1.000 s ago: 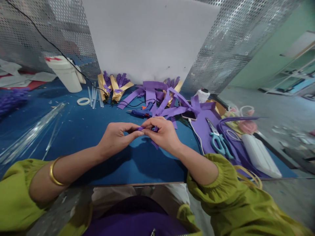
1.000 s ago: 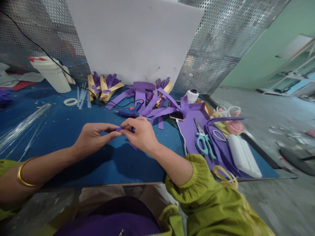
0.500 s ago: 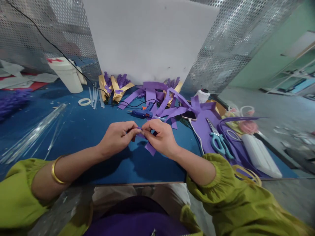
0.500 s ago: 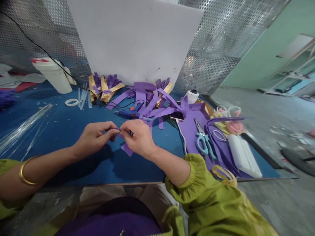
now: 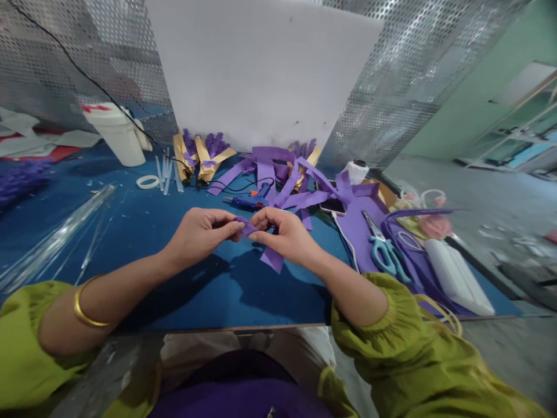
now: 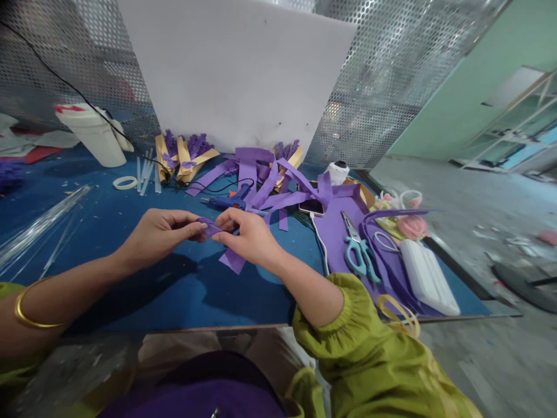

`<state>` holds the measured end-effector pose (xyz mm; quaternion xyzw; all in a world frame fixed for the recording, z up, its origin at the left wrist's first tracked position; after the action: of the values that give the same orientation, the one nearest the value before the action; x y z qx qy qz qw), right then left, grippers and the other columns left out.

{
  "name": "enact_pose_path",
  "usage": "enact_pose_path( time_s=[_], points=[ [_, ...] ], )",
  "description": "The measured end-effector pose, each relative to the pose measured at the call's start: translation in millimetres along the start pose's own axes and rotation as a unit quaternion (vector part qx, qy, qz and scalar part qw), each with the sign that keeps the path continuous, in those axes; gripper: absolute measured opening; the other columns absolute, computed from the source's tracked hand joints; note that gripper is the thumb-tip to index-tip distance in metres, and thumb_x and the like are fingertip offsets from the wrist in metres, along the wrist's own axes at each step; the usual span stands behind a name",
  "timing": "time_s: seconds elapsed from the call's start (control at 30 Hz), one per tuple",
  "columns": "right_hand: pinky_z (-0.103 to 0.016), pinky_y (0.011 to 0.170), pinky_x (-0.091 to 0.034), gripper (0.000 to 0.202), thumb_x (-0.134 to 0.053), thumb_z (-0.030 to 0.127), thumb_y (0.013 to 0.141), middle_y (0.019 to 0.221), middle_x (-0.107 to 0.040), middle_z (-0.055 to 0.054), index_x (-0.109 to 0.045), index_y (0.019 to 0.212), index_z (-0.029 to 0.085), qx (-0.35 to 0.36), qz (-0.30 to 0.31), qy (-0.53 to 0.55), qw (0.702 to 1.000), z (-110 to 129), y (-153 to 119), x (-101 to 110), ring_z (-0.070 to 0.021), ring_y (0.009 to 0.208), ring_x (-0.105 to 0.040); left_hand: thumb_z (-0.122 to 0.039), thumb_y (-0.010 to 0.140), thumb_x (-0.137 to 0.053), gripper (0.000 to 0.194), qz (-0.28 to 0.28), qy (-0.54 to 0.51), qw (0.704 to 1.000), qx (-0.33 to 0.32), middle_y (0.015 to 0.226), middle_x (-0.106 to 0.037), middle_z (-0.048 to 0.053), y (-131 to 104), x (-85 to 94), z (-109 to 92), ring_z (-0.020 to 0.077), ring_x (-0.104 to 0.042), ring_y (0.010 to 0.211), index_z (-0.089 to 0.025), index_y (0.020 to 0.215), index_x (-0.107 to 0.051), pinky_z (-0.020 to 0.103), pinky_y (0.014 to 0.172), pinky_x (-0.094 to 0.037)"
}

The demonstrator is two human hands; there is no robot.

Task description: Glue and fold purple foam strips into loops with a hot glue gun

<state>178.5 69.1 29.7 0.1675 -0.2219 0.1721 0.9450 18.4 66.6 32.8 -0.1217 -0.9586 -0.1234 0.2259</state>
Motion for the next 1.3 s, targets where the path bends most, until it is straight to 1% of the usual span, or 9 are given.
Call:
enact_pose_path(
  time_s=[0.13,0.3,0.5,0.57,0.63,0.73,0.87,1.1,1.3],
  points=[
    [-0.027,0.072,-0.045,0.008,-0.070,0.025,0.079,0.078,-0.064,0.003,-0.065,0.080,0.019,0.025,0.038,-0.047,0.998,3,0,8,-0.0135,0.075,-0.058,-0.040,0.085,-0.067,0.025,-0.028,0.003,0.999,-0.017,0.067,-0.076,0.004,2,8.3,-5,0.0183,-0.070,0.063,-0.018,0.076,-0.076,0.026,0.061,-0.053],
    [-0.038,0.096,-0.043,0.005,-0.066,0.021,0.082,0.084,-0.065,0.003,-0.061,0.081,0.020,0.069,0.039,-0.107,0.991,10,-1,12,-0.0148,0.082,-0.060,-0.037,0.085,-0.067,0.020,-0.037,-0.019,0.999,-0.034,0.067,-0.075,0.004,3,9.3,-4,0.0187,-0.069,0.063,-0.020,0.077,-0.075,0.027,0.061,-0.054],
    [-0.030,0.080,-0.045,0.007,-0.068,0.026,0.085,0.077,-0.064,0.003,-0.068,0.083,0.020,0.069,0.044,-0.079,0.994,11,1,13,-0.0137,0.075,-0.058,-0.038,0.084,-0.068,0.021,-0.010,-0.075,0.997,-0.004,0.069,-0.076,0.005,7,10.3,-1,0.0189,-0.070,0.064,-0.018,0.080,-0.074,0.028,0.063,-0.056],
    [-0.030,0.080,-0.046,0.008,-0.070,0.025,0.085,0.078,-0.068,0.002,-0.070,0.079,0.020,0.067,0.006,-0.063,0.996,12,2,19,-0.0149,0.076,-0.061,-0.038,0.085,-0.067,0.021,-0.036,-0.056,0.998,-0.007,0.068,-0.075,0.005,8,14.9,-1,0.0189,-0.069,0.063,-0.019,0.078,-0.073,0.029,0.062,-0.055],
    [-0.035,0.091,-0.047,0.005,-0.072,0.024,0.084,0.080,-0.071,0.002,-0.071,0.080,0.021,0.089,-0.027,-0.071,0.993,16,1,22,-0.0152,0.077,-0.063,-0.038,0.086,-0.066,0.022,-0.071,-0.015,0.997,-0.025,0.068,-0.075,0.005,7,18.9,-1,0.0187,-0.068,0.063,-0.020,0.077,-0.073,0.028,0.061,-0.054],
    [-0.044,0.112,-0.035,0.003,-0.073,0.026,0.085,0.081,-0.073,0.003,-0.072,0.083,0.023,0.166,-0.033,-0.111,0.979,28,-3,18,-0.0146,0.078,-0.066,-0.039,0.089,-0.062,0.024,-0.120,0.075,0.988,-0.065,0.071,-0.075,0.003,2,19.8,-5,0.0177,-0.067,0.065,-0.020,0.081,-0.074,0.027,0.062,-0.051],
    [-0.042,0.116,-0.031,0.006,-0.068,0.025,0.090,0.083,-0.075,0.002,-0.072,0.086,0.025,0.241,-0.028,-0.138,0.960,38,-9,7,-0.0141,0.082,-0.069,-0.040,0.091,-0.061,0.026,-0.151,0.168,0.967,-0.115,0.078,-0.077,0.002,-7,12.8,-10,0.0166,-0.067,0.070,-0.019,0.090,-0.077,0.025,0.067,-0.049],
    [-0.044,0.114,-0.032,0.006,-0.068,0.026,0.089,0.082,-0.076,0.003,-0.070,0.083,0.025,0.173,-0.073,-0.152,0.970,29,-8,2,-0.0133,0.073,-0.066,-0.040,0.089,-0.063,0.025,-0.111,0.109,0.981,-0.113,0.083,-0.079,0.000,-8,1.2,-5,0.0177,-0.071,0.072,-0.023,0.093,-0.081,0.023,0.066,-0.052],
    [-0.043,0.113,-0.033,0.009,-0.071,0.024,0.085,0.073,-0.071,0.006,-0.067,0.077,0.023,0.146,-0.078,-0.131,0.978,26,-7,3,-0.0113,0.065,-0.061,-0.035,0.087,-0.065,0.022,-0.071,0.056,0.991,-0.094,0.084,-0.080,0.001,-7,-2.9,-6,0.0177,-0.071,0.074,-0.020,0.090,-0.081,0.023,0.068,-0.053]
  ],
)
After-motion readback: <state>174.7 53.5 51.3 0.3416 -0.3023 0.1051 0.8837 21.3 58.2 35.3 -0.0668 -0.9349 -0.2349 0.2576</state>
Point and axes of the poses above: each hand's wrist, its own y-axis towards the middle knuckle, its own x-axis out of the back of the hand, z = x × y, the point moved 7 cm from there along y, towards the middle knuckle
